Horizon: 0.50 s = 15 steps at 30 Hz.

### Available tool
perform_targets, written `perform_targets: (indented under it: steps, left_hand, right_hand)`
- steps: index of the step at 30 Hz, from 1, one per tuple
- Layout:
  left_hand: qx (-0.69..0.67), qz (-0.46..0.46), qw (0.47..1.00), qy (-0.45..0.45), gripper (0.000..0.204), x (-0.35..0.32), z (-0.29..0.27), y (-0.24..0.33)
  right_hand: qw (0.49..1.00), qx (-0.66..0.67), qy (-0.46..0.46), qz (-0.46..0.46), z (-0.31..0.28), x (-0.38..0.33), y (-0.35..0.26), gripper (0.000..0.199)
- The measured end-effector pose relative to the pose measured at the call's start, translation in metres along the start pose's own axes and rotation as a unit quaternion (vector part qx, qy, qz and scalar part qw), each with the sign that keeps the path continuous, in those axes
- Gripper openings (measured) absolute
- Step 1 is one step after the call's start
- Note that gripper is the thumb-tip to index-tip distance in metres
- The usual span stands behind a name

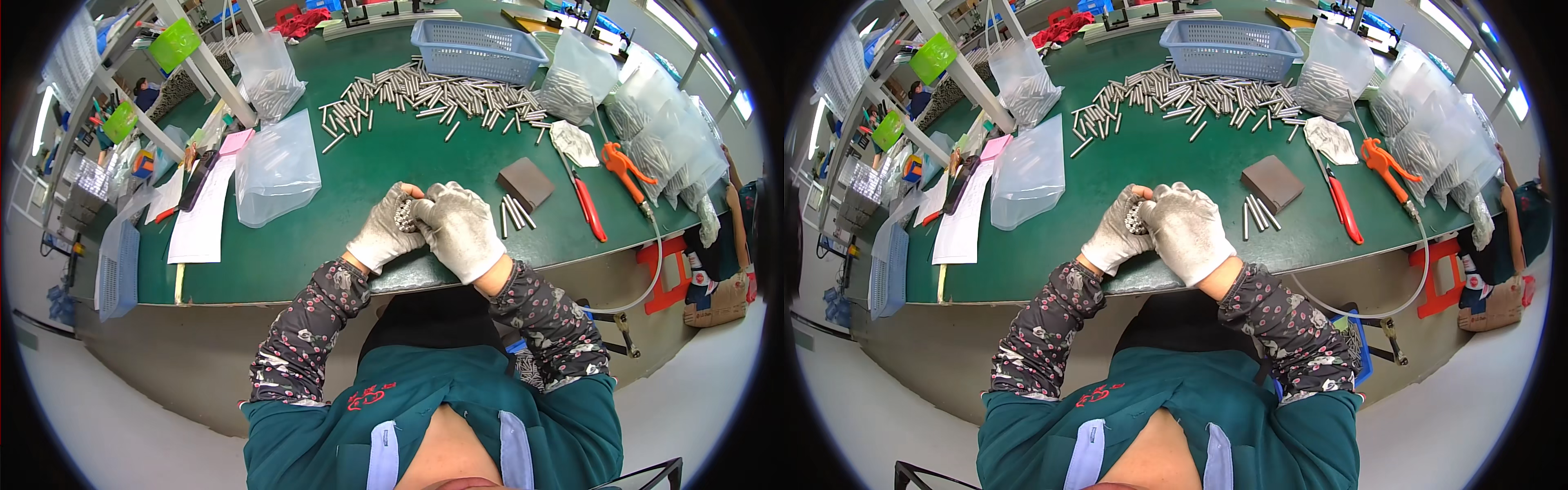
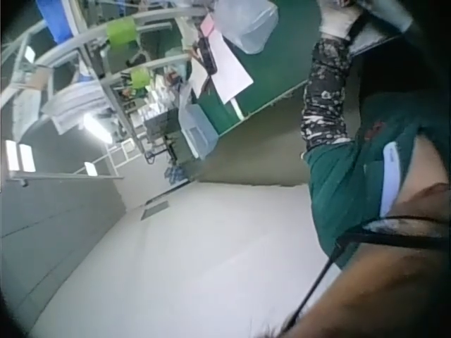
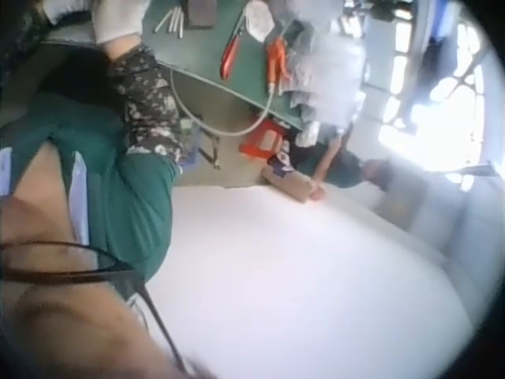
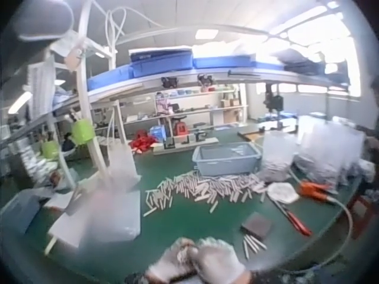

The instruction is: Aligning small metal rods into a circular bundle and cleaning them with compressed air.

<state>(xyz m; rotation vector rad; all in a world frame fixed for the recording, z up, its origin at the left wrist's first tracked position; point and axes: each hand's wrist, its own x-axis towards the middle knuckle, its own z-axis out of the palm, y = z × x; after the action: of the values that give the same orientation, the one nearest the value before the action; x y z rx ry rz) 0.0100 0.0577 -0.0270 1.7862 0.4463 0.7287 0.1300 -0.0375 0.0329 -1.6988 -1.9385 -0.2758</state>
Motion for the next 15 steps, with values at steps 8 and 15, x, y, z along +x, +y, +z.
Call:
perform_targets:
  steps: [8, 15]
  left_hand:
    - [0.055, 0.027, 0.998, 0.013, 0.056, 0.001, -0.001, -0.008]
    - [-0.021, -0.016, 1.0, 0.0, 0.051, -0.002, -0.002, -0.005]
  right_hand:
    - [0.992, -0.127, -0.024, -0.003, -0.002, 0.0, -0.01, 0.013]
    - [1.0, 0.014, 0.011, 0.007, -0.004, -0.001, 0.003, 0.014]
